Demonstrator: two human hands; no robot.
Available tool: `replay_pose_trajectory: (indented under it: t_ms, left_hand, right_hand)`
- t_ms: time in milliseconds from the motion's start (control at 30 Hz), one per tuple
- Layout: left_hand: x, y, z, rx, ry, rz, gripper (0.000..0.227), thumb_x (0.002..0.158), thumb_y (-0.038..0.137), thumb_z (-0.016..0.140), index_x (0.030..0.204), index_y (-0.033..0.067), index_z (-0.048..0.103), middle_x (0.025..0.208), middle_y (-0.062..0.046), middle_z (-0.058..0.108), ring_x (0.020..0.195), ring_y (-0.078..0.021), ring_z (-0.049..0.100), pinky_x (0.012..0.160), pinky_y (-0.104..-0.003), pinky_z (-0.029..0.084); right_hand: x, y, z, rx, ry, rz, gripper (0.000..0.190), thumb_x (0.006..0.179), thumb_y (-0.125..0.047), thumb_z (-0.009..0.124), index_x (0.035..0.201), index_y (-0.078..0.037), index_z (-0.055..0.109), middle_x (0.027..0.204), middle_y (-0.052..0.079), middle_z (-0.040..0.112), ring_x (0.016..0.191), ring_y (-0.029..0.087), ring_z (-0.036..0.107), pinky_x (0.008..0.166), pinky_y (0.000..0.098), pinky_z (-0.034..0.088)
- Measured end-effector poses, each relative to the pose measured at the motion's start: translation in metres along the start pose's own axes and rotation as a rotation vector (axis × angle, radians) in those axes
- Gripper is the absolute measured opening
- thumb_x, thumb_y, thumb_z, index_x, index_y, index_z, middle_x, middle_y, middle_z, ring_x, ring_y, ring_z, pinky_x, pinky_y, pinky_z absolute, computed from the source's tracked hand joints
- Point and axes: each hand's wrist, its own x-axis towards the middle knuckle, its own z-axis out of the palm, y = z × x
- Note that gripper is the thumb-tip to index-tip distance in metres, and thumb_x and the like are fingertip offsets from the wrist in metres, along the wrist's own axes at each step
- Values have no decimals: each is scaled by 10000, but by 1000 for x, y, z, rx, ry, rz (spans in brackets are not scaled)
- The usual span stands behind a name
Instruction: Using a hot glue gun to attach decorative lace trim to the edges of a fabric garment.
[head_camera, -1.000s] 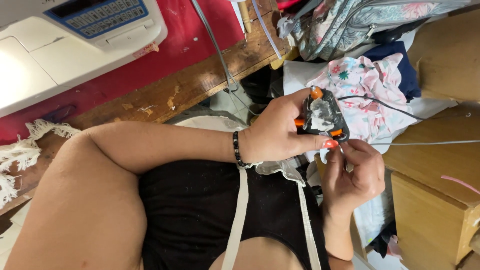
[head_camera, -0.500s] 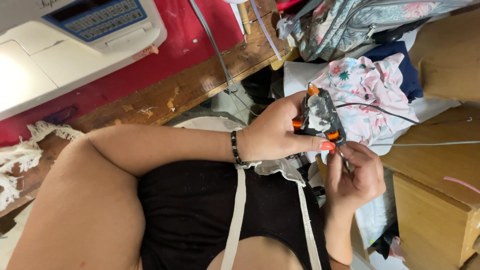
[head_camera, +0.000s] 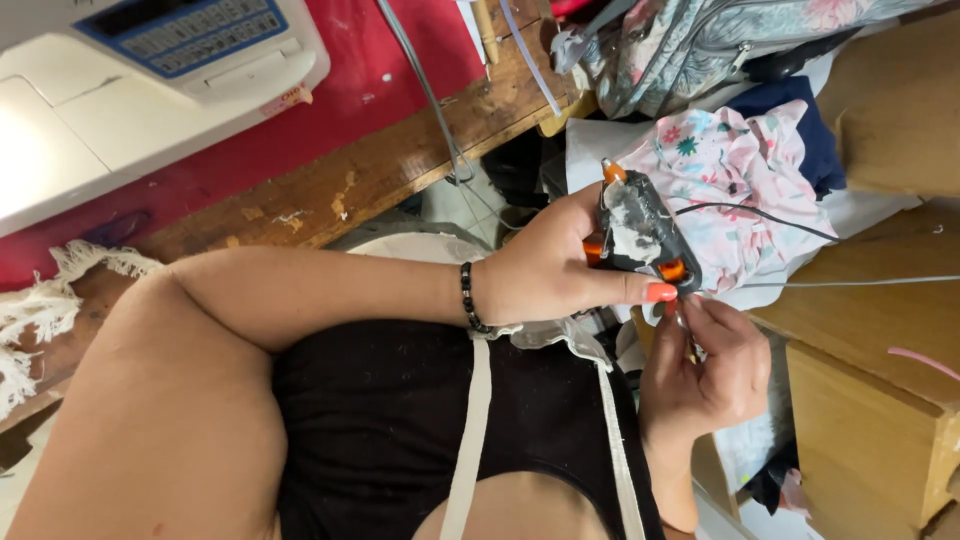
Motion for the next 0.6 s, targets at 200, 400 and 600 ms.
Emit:
replay_pose_trajectory:
  t_ms: [200,400,600]
  left_hand:
    - [-2,1,1,-34,-4,52,483,854,238,827,1246,80,593,1177,-63,718,1120,-167,696,1011,-310,596]
    - [-4,6,5,-10,36,45,355,859,232,814,1140,93,645,1114,-44,734,1058,-158,699,967,-294,585]
    - [-6,-3,4,-191,-20,27,360,861,157,841,1161,83,656,1106,-26,744,1044,-108,701,962,-265,613]
  right_hand:
    - [1,-3,0,48,12,34,108,1030,20,820,1050,14,714,1030,193,740,937,328,697,856,418,544]
    - [-1,-2,8,26,85,-13,124,983,77,830,1042,29,731,1017,209,747,918,335,700,833,431,553]
    - [-3,3,7,91,54,-35,129,989,90,801,1034,32,696,1013,239,721,910,355,688,834,441,555]
